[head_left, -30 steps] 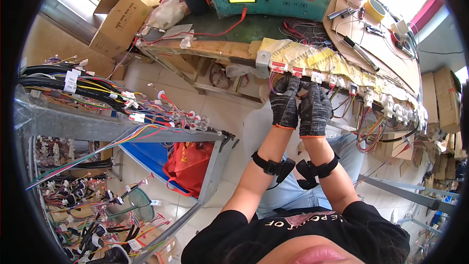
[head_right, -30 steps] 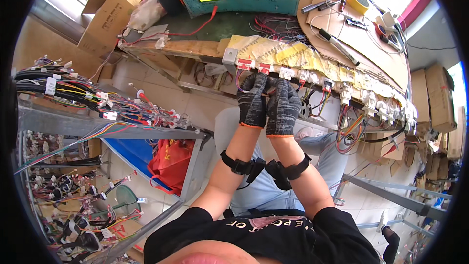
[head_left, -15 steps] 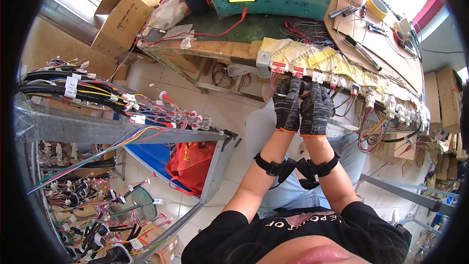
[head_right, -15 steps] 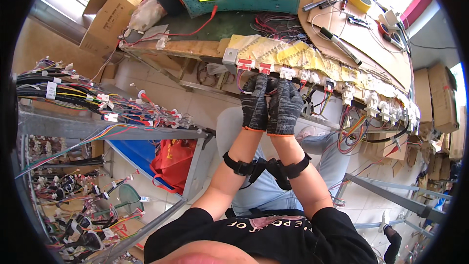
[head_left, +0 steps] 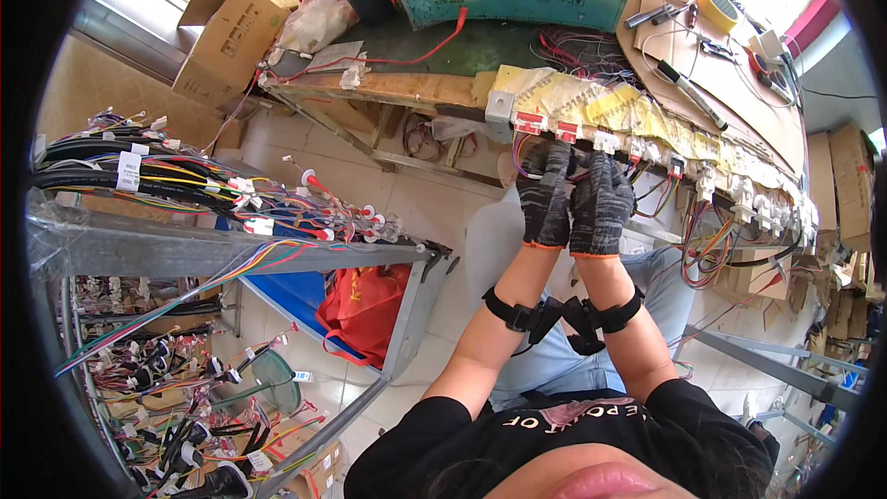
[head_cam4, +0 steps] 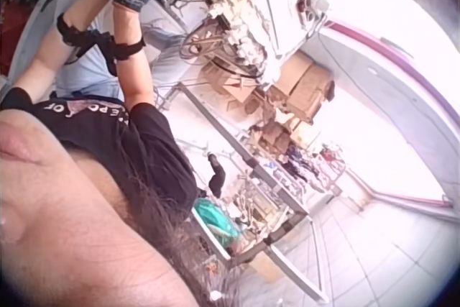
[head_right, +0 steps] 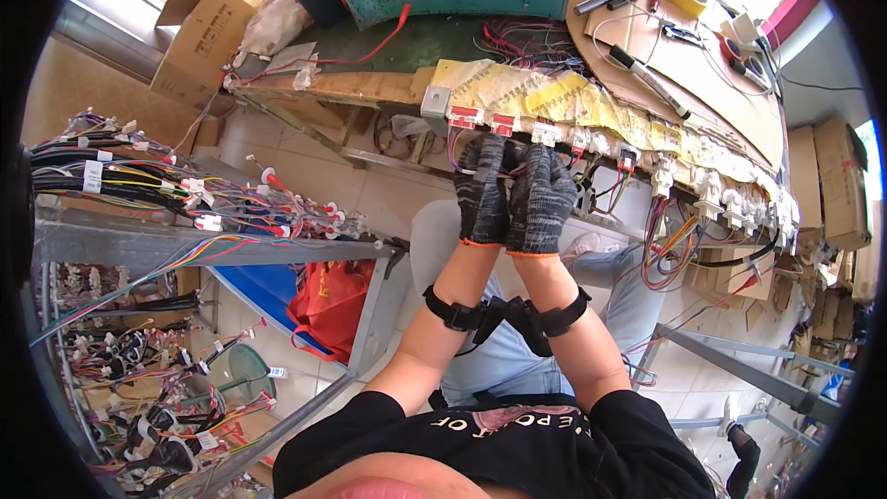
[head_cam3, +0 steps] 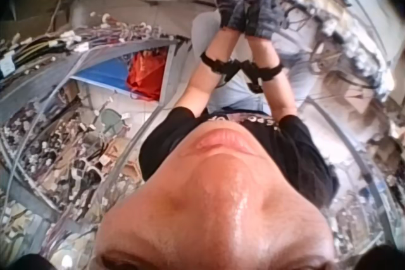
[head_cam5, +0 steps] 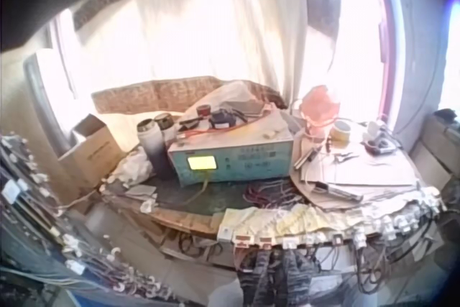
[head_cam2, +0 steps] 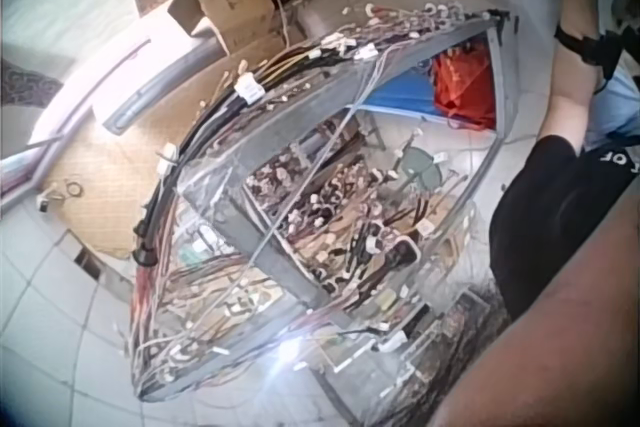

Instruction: Connecting and organizing electrical wire harnesses on a production assembly rack.

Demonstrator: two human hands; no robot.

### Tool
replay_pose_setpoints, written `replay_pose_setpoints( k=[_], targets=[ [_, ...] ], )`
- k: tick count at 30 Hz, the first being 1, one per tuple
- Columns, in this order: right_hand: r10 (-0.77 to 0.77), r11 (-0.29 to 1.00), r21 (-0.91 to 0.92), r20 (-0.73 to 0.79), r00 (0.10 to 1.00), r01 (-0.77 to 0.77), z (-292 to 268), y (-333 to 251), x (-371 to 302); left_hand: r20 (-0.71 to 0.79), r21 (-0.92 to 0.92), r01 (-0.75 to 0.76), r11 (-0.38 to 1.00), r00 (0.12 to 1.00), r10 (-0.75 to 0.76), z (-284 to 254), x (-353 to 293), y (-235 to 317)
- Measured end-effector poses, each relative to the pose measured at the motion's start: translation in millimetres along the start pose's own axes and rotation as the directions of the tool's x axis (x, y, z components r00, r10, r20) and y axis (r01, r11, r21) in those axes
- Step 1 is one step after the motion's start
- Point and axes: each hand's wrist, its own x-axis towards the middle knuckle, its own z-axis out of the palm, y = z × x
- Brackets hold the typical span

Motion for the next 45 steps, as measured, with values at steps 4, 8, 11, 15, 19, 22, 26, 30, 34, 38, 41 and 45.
replay_pose_setpoints(
  k=[4,8,11,15,19,22,26,30,34,38,41,45],
  targets=[
    [0.070,0.993,-0.086,-0.056,0.996,-0.075,-2,2,4,-0.162,0.018,-0.167,0.986,0.972,0.168,-8,10,3],
    [-0.022,0.980,-0.200,-0.048,0.999,0.012,-4,4,5,-0.193,0.239,-0.196,0.951,0.950,0.244,-14,10,13],
    [0.131,0.991,-0.010,-0.074,0.989,-0.132,-4,3,4,-0.250,0.225,-0.095,0.970,0.956,0.151,-11,11,19],
    [0.123,0.992,-0.001,-0.078,0.989,-0.123,-1,-1,3,-0.264,0.167,-0.105,0.980,0.953,0.147,-9,15,23],
    [0.195,0.981,-0.013,-0.053,0.979,-0.196,-2,-6,-1,-0.222,0.226,-0.103,0.969,0.963,0.154,-12,17,26],
    [0.164,0.986,-0.022,-0.070,0.984,-0.166,-2,-5,0,-0.178,0.240,-0.114,0.964,0.971,0.159,-13,19,26],
    [0.092,0.995,-0.043,-0.063,0.994,-0.094,-3,2,4,-0.147,0.288,-0.099,0.952,0.978,0.146,-14,19,27],
    [-0.133,0.930,-0.339,0.041,0.990,0.139,-9,6,7,-0.121,0.300,-0.106,0.948,0.982,0.148,-14,17,29],
    [-0.044,0.926,-0.370,0.076,0.996,0.069,-16,7,8,-0.140,0.372,-0.131,0.919,0.971,0.195,-9,16,31],
    [-0.201,0.793,-0.559,0.135,0.970,0.242,-17,10,7,-0.201,0.351,-0.085,0.933,0.966,0.163,-4,18,32],
    [-0.201,0.775,-0.582,0.142,0.969,0.246,-16,11,7,-0.191,0.300,-0.107,0.948,0.967,0.170,-5,21,29],
    [-0.170,0.821,-0.535,0.105,0.980,0.200,-15,10,6,-0.177,0.098,-0.117,0.988,0.975,0.133,-9,28,24]
  ],
)
